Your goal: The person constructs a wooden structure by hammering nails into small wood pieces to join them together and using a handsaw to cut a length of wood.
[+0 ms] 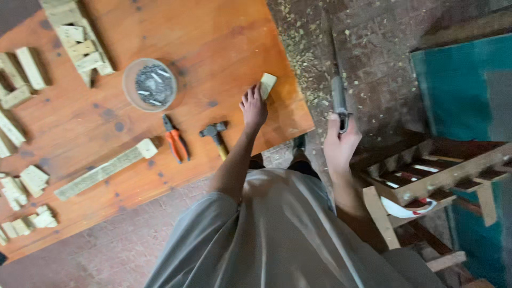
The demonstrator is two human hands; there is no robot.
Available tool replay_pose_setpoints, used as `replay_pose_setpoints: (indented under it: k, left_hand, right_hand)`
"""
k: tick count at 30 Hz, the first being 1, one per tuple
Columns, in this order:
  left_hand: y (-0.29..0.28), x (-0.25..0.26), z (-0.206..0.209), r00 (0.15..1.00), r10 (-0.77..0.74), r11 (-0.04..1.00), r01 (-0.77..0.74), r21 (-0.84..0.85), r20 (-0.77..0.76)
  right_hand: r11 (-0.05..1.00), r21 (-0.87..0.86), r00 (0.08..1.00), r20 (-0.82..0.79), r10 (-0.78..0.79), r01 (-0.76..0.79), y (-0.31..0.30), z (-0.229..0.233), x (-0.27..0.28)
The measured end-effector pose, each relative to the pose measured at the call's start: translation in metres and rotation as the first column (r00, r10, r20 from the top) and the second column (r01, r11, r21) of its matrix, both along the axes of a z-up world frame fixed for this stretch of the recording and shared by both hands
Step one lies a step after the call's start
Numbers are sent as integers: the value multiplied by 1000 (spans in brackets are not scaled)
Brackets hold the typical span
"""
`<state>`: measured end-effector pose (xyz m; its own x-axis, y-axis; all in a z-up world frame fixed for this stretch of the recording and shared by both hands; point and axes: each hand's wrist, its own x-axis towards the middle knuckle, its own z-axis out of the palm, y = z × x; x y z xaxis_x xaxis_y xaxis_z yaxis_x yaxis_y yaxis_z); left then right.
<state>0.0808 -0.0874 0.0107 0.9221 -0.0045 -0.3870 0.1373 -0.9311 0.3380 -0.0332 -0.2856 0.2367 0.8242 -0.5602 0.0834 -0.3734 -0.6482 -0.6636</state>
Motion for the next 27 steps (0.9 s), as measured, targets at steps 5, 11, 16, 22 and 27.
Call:
replay_pose_setpoints:
  k: [5,11,16,22,27]
  left_hand:
    - [-37,-9,-6,936,-286,958,272,96,205]
    - [-47,-4,-32,663,-462,874,451,179,589]
    - [-54,2,-28,663,-522,845,488,218,537]
    - [-78,17,-14,801,-361,931,282,232,478]
    - [-116,32,-18,885,-99,980,7,200,455]
  right_hand:
    - [999,-39,999,37,-28,30,-67,-47,1]
    - [999,4,994,99,42,-43,-88,-29,3]
    - [993,72,987,138,86,-97,-111,-58,-19]
    - [940,315,990,100,101,-128,-112,-42,-2]
    - [721,692,998,-16,56,-29,-90,-21,27]
